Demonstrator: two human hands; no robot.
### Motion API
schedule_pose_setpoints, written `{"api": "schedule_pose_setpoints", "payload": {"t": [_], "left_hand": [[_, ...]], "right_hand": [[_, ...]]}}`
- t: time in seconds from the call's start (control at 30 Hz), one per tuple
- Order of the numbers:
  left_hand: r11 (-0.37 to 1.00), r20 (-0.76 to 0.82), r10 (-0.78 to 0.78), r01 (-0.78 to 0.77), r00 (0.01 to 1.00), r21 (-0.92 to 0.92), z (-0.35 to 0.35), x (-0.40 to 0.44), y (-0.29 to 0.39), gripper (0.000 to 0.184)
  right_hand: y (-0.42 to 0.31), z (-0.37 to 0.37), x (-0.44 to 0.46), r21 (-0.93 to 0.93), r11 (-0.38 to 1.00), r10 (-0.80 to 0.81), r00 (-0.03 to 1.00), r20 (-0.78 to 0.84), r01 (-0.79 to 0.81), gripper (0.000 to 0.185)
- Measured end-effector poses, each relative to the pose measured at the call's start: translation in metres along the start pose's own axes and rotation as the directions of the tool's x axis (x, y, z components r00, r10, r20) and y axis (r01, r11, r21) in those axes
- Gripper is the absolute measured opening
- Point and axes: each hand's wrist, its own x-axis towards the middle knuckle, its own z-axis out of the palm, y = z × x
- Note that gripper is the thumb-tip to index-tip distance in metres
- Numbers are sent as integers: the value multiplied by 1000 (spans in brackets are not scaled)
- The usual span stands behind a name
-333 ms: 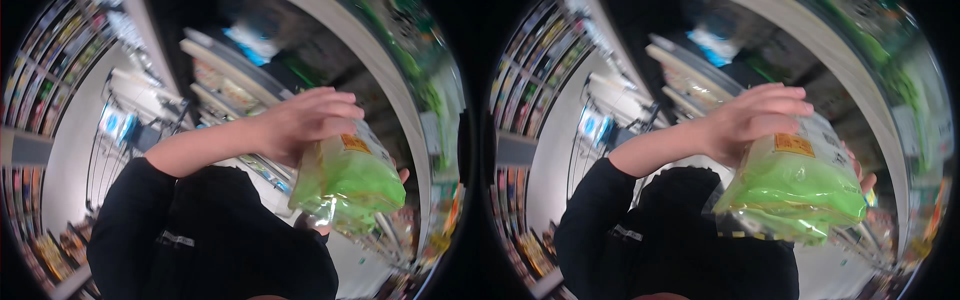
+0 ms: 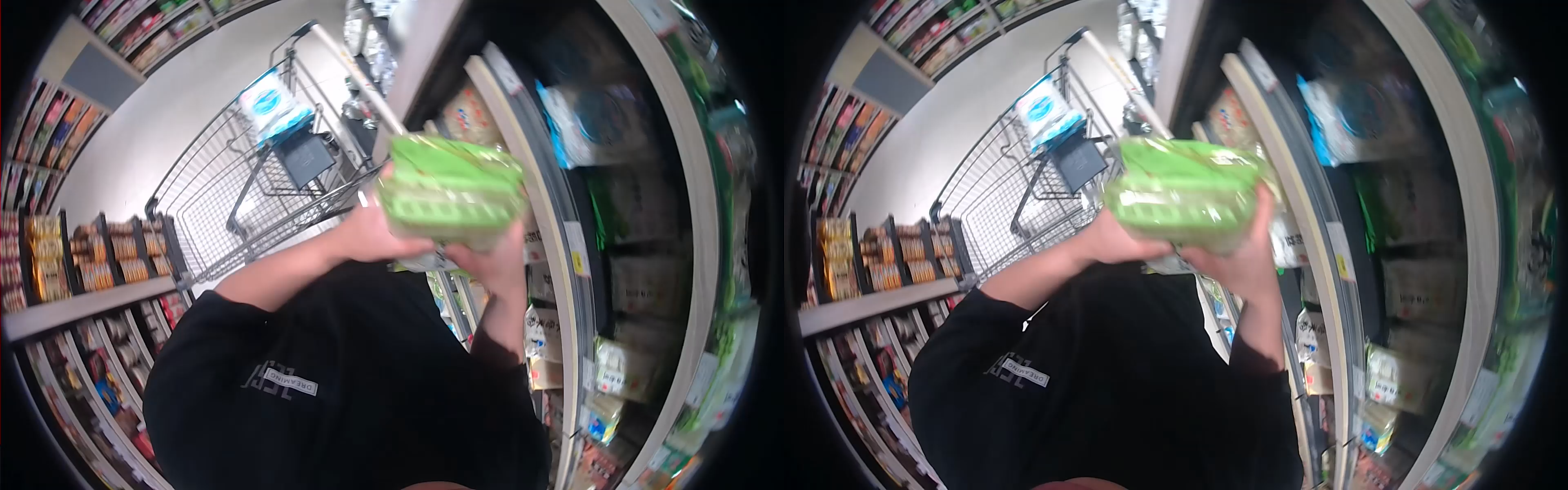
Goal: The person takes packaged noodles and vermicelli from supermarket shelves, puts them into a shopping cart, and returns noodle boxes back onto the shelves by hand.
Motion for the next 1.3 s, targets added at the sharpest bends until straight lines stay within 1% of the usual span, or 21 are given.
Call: {"api": "schedule_pose_setpoints", "payload": {"t": [0.03,0.07,0.13,0.2,0.23,0.27,0.3,0.37,0.4,0.5,0.53,0.57,0.63,0.73,0.83,0.87,0.97,1.1,1.13,1.2,1.3], "left_hand": [[985,-43,-109,102,993,-140,-18,-11,-11,98],[956,-167,-190,143,968,-258,-30,-22,-27,93],[852,-358,-364,152,860,-501,-45,-42,-63,84],[770,-431,-486,139,760,-623,-68,-46,-75,75],[721,-453,-548,122,703,-683,-81,-48,-80,71],[700,-417,-589,179,692,-692,-94,-55,-84,66],[720,-433,-611,239,662,-652,-105,-64,-94,67],[737,-466,-656,370,593,-566,-124,-88,-121,72],[665,-419,-739,470,528,-580,-130,-99,-133,78],[687,-407,-727,566,554,-456,-129,-128,-169,81],[717,-413,-696,588,587,-374,-127,-137,-179,87],[623,-410,-769,719,491,-307,-128,-143,-179,88],[548,-332,-819,810,468,-208,-128,-155,-180,89],[536,-233,-844,768,483,-350,-133,-159,-178,86],[603,-262,-797,733,544,-315,-131,-171,-198,88],[594,-295,-803,744,519,-306,-128,-166,-184,89],[590,-294,-807,712,512,-381,-125,-168,-171,90],[505,-237,-861,702,449,-503,-119,-173,-187,87],[488,-205,-868,694,453,-530,-120,-174,-193,87],[448,-137,-876,676,462,-585,-122,-167,-181,89],[371,-54,-898,689,436,-622,-123,-155,-150,88]], "right_hand": [[15,14,21,151,984,78,993,89,-91,101],[31,30,44,289,938,143,972,186,-194,106],[79,65,86,339,905,150,938,313,-257,103],[110,101,123,410,759,320,838,443,-506,97],[128,119,139,377,709,390,776,495,-596,93],[145,136,152,337,651,455,705,544,-680,90],[153,151,162,290,587,516,625,586,-756,87],[164,181,173,170,563,603,543,585,-809,84],[170,191,178,108,548,647,502,574,-830,83],[200,208,197,-57,533,734,427,528,-844,71],[207,212,200,-71,526,744,418,522,-847,71],[208,216,199,-82,517,754,408,515,-852,71],[212,226,199,-105,517,765,404,501,-849,71],[211,232,199,-130,533,775,421,472,-836,72],[209,242,205,-121,544,771,437,464,-830,73],[213,245,205,-122,546,767,436,471,-829,73],[215,254,204,-151,520,792,409,454,-841,79],[213,258,199,-182,490,821,382,425,-852,82],[216,257,198,-187,490,821,378,427,-852,81],[229,251,189,-201,486,824,369,431,-850,81],[248,245,175,-147,451,826,349,442,-880,82]]}}
